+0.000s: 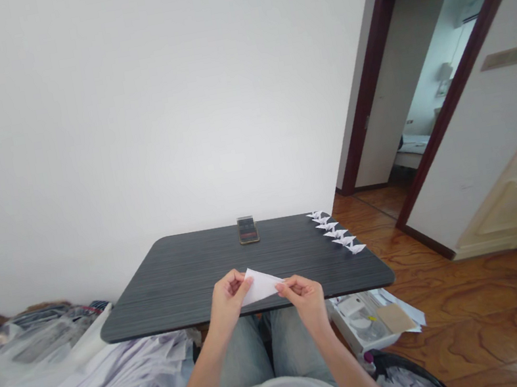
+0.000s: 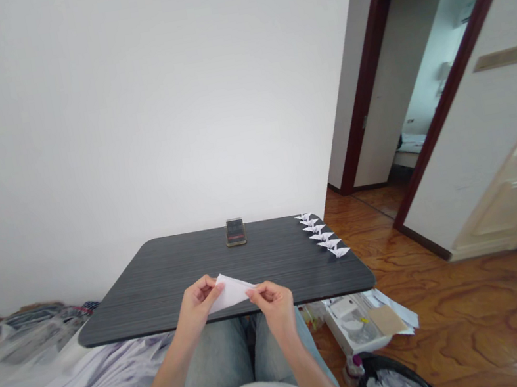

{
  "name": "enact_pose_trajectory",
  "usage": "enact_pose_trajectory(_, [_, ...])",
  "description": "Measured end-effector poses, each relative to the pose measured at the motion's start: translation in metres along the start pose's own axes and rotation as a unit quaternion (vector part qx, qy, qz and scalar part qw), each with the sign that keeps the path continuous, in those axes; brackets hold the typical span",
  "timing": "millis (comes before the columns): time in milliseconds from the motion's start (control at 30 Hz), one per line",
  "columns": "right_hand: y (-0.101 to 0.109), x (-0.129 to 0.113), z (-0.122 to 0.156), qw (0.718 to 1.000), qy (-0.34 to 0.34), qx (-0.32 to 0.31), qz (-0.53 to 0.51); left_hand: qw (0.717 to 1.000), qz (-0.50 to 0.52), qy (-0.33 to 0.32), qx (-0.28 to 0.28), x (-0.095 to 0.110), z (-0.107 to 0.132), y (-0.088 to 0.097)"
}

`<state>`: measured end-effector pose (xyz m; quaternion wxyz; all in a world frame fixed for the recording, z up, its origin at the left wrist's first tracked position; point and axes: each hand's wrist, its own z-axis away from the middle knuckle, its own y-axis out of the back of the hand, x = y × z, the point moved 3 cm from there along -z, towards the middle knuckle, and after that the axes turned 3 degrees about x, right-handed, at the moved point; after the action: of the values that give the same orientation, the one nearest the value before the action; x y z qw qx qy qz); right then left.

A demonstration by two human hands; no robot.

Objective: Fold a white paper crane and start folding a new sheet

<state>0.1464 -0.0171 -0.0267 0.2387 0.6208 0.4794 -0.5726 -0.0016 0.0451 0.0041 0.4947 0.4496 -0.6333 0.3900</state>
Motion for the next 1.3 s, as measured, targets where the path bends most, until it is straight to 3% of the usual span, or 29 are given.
enact_pose_trajectory(467, [0.002, 0.006, -0.004, 1.0, -0.004, 0.008, -0.011, 0.998, 0.026, 0.04, 0.049, 0.004, 0.004, -0.001])
enact_pose_trajectory(1300, [0.0, -0.005, -0.002, 0.995, -0.077, 0.006, -0.068, 0.999, 0.019, 0.007, 0.03, 0.012, 0.006, 0.0])
